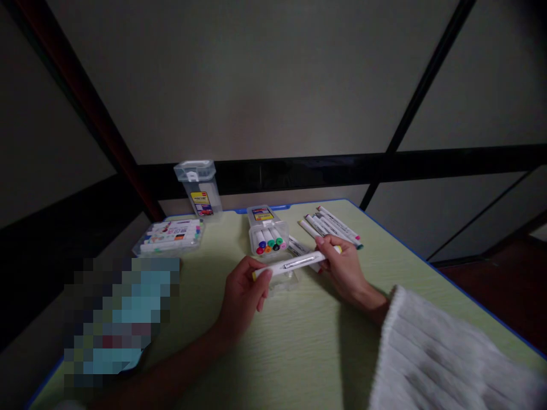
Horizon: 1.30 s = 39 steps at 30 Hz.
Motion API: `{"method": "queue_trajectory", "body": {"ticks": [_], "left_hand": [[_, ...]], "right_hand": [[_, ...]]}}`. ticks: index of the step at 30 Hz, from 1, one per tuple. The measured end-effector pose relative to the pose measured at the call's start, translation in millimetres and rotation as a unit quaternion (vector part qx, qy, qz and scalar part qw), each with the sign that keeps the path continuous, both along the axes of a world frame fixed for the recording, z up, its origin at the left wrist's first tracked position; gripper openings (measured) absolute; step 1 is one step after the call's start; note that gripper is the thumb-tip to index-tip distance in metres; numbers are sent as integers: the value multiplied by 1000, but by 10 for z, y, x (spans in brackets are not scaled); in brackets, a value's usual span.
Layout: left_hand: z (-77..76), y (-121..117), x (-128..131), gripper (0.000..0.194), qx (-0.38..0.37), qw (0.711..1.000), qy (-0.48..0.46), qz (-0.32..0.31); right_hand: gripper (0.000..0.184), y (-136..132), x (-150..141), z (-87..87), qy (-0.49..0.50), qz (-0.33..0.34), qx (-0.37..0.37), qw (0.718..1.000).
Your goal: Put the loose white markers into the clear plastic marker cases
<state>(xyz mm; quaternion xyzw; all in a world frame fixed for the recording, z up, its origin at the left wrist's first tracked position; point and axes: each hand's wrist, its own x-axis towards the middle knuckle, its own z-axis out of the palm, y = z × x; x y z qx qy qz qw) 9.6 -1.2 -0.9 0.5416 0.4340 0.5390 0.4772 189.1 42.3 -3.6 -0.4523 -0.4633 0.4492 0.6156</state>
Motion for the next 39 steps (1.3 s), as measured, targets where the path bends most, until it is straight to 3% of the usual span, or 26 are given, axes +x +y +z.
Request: {"method": "queue_trajectory", "body": {"ticks": [5,10,18,22,32,39], "left_hand": [[-1,-6,-4,24,-8,999,28,-15],[-12,-11,-10,24,-7,998,58,-16],[52,-120,-10,16,111,973,193,-55],[49,-122,5,14,92,977,186,-55],[14,-111,10,10,74,981,169,-68],[4,-108,14,11,61,982,165,-74]], "right_hand": [[46,2,-18,34,96,43,-14,994],[48,-1,-19,61,121,87,6,989],[49,-30,-4,56,141,142,-10,980],[49,-31,-7,69,140,149,-9,979],[27,-23,16,43,182,227,-1,957],[24,-69,-12,26,142,275,-26,951]]}}
